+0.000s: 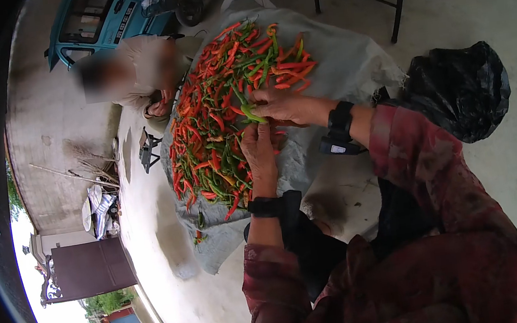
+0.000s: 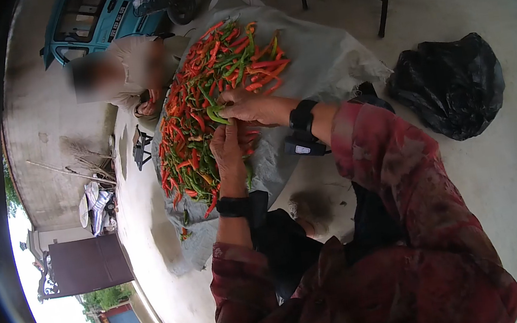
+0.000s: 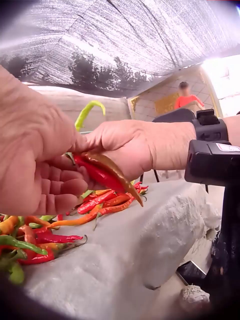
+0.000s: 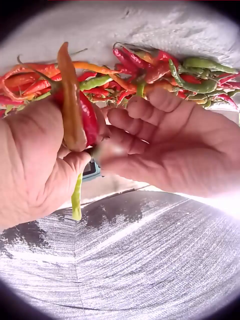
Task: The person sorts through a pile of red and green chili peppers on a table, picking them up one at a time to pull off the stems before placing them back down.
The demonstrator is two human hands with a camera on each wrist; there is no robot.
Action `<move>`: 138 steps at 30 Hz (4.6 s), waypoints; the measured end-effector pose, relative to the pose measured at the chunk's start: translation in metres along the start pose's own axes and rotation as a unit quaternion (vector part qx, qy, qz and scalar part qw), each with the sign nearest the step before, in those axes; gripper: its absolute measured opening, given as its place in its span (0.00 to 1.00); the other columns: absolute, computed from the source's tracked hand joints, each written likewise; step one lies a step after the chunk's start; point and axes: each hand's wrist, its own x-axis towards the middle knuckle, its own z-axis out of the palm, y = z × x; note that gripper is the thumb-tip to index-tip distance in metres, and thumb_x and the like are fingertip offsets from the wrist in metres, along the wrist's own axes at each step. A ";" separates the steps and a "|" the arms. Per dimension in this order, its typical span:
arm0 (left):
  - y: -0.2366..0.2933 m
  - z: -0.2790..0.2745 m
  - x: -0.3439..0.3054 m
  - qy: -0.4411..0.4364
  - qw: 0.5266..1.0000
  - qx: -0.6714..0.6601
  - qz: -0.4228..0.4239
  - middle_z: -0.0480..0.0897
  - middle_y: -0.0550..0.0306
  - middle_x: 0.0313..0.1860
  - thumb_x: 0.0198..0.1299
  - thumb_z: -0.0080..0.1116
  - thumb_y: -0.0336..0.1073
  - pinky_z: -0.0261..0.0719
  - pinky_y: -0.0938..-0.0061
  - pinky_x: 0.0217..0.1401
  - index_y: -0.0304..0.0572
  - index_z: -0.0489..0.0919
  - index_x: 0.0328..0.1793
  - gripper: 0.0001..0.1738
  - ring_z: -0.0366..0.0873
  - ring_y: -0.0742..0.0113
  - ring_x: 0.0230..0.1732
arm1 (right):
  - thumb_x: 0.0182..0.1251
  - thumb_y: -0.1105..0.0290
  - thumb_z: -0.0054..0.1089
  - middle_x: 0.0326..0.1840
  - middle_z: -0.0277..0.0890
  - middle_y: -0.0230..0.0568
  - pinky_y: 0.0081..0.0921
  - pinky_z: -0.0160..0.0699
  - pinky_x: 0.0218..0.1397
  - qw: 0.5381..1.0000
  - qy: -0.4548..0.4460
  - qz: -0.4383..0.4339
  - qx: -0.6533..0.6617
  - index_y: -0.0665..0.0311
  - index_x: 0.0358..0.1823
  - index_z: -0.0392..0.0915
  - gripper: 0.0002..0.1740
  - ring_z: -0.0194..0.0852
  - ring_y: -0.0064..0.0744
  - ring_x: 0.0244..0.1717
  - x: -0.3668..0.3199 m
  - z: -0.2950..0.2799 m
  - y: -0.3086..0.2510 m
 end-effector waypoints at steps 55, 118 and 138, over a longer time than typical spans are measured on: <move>-0.032 -0.051 0.019 0.129 0.969 -0.195 0.083 0.67 0.66 0.23 0.71 0.40 0.40 0.62 0.82 0.25 0.42 0.64 0.31 0.14 0.62 0.80 0.24 | 0.61 0.56 0.60 0.30 0.77 0.39 0.31 0.75 0.35 0.949 -0.050 0.007 -0.310 0.67 0.37 0.75 0.19 0.76 0.31 0.33 0.006 0.021 -0.029; -0.027 -0.058 0.013 0.054 0.964 -0.261 -0.014 0.79 0.60 0.33 0.69 0.44 0.44 0.72 0.83 0.28 0.39 0.73 0.51 0.17 0.73 0.78 0.26 | 0.65 0.59 0.56 0.26 0.75 0.35 0.20 0.73 0.27 0.957 0.249 0.053 0.138 0.65 0.37 0.73 0.15 0.71 0.22 0.22 0.031 -0.020 -0.007; -0.022 -0.080 0.003 0.113 0.958 -0.261 0.028 0.78 0.66 0.30 0.67 0.47 0.43 0.69 0.84 0.29 0.42 0.75 0.48 0.14 0.70 0.81 0.26 | 0.53 0.68 0.59 0.34 0.77 0.50 0.43 0.72 0.38 0.752 -0.111 -0.026 -0.649 0.69 0.32 0.75 0.11 0.76 0.50 0.40 0.004 0.037 0.031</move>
